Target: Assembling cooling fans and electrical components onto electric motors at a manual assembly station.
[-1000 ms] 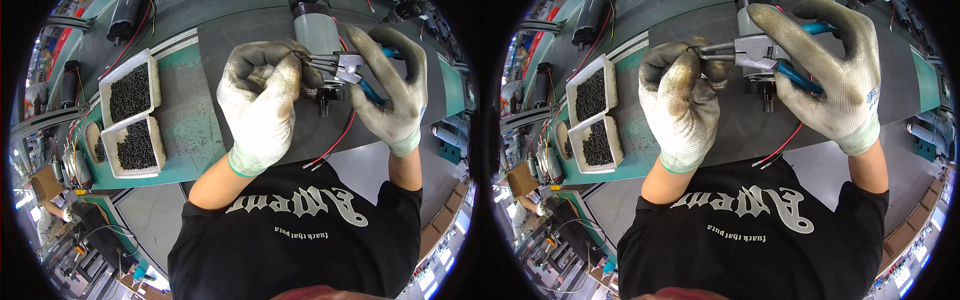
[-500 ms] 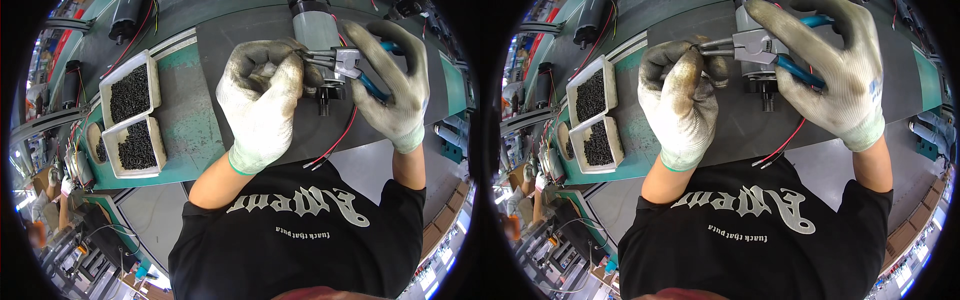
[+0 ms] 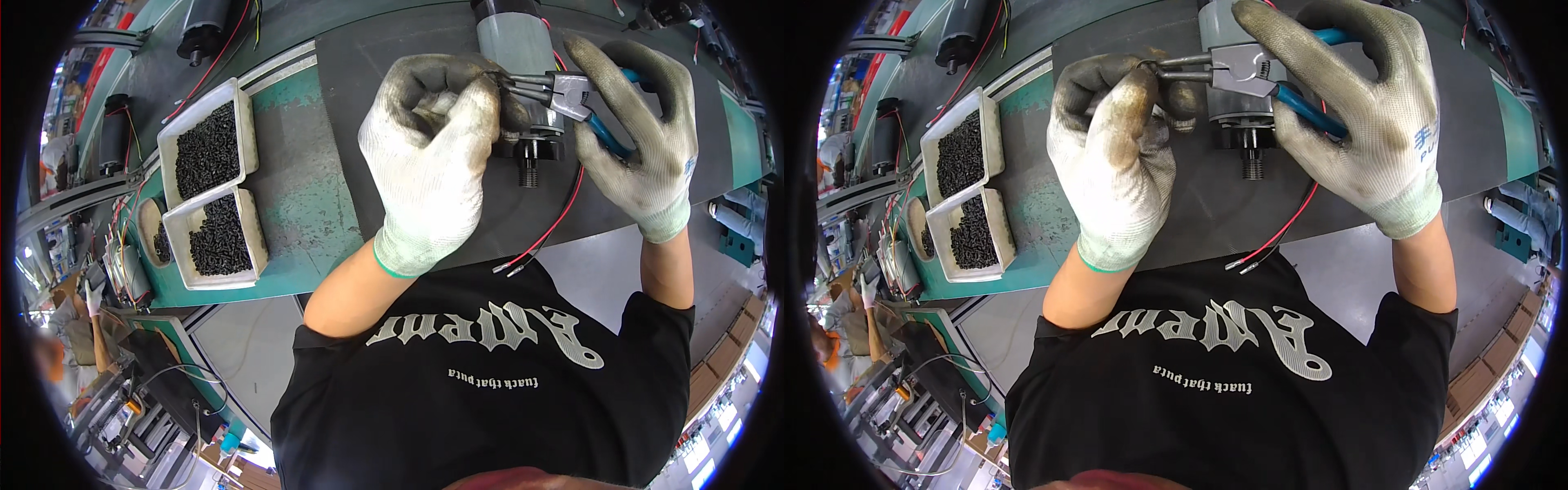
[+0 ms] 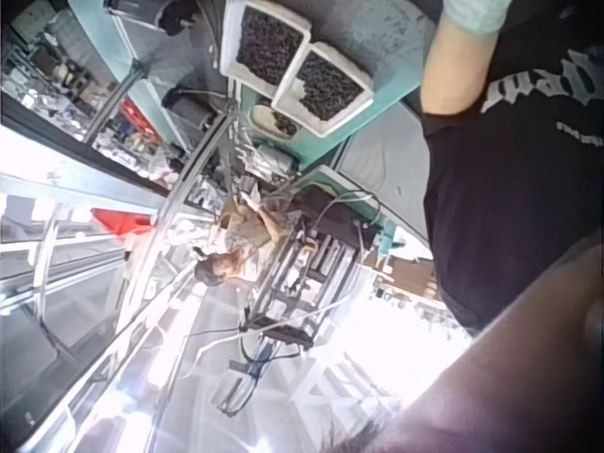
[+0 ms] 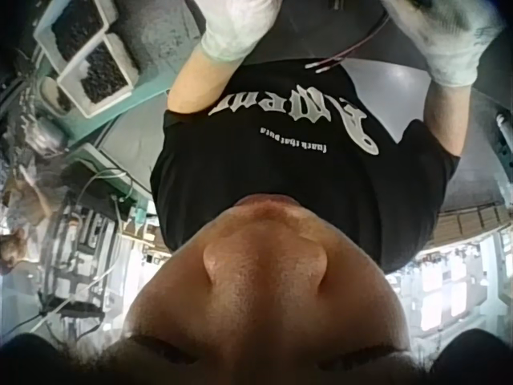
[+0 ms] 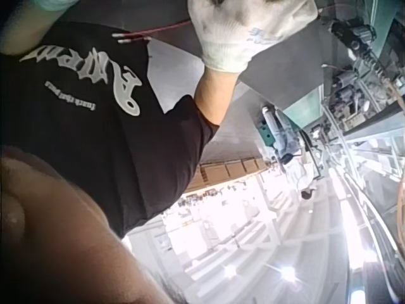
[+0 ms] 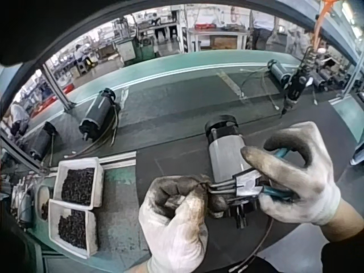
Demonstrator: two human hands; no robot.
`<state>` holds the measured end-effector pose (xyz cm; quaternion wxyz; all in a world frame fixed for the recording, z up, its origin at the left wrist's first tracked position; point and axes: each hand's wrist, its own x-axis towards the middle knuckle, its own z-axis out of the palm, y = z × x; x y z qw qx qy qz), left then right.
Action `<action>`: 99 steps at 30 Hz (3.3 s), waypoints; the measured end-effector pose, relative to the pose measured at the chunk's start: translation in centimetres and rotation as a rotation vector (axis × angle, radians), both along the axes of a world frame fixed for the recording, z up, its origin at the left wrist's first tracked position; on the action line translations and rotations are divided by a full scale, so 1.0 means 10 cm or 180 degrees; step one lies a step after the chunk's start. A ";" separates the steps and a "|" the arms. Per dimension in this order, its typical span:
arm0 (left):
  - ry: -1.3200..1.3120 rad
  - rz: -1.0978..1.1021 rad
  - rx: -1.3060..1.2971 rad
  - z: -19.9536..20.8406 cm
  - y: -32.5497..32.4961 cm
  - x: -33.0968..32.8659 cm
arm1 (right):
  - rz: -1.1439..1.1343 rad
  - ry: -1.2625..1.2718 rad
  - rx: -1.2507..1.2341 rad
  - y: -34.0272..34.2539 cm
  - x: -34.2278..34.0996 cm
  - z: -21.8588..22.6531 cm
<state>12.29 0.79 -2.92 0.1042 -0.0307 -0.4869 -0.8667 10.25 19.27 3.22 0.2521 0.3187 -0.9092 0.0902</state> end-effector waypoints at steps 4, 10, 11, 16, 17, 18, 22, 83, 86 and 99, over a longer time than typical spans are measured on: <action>-0.0223 -0.0188 0.0029 0.08 -0.03 -0.03 | 0.0049 0.0123 -0.0083 0.06 0.00 0.01; -0.0065 -0.0111 -0.0131 0.01 0.01 -0.06 | 0.0015 -0.0019 -0.0087 0.03 -0.03 0.00; -0.0078 -0.0145 -0.0101 0.00 0.01 -0.06 | 0.0011 0.0037 -0.0057 0.04 -0.03 -0.01; -0.0135 -0.0192 -0.0096 -0.01 -0.01 -0.05 | 0.0044 0.0002 -0.0198 0.05 -0.03 -0.01; -0.0157 -0.0168 -0.0127 -0.01 -0.01 -0.06 | 0.0022 -0.0103 -0.0148 0.04 -0.03 0.00; -0.0179 -0.0143 -0.0160 -0.02 0.00 -0.05 | 0.0024 -0.0101 -0.0157 0.04 -0.02 -0.01; -0.0196 -0.0097 -0.0244 -0.01 0.04 -0.04 | 0.0047 -0.0073 -0.0093 0.07 -0.06 -0.09; 0.2395 0.0339 -0.2132 0.41 0.20 -0.26 | 0.0397 -0.1266 0.0006 0.40 -0.06 1.22; 0.2372 0.0192 -0.1980 0.41 0.17 -0.28 | 0.0560 -0.1299 0.0077 0.44 -0.11 1.18; 0.2454 0.0009 -0.2336 0.50 0.16 -0.18 | 0.0266 -0.1322 0.0478 0.45 0.03 1.34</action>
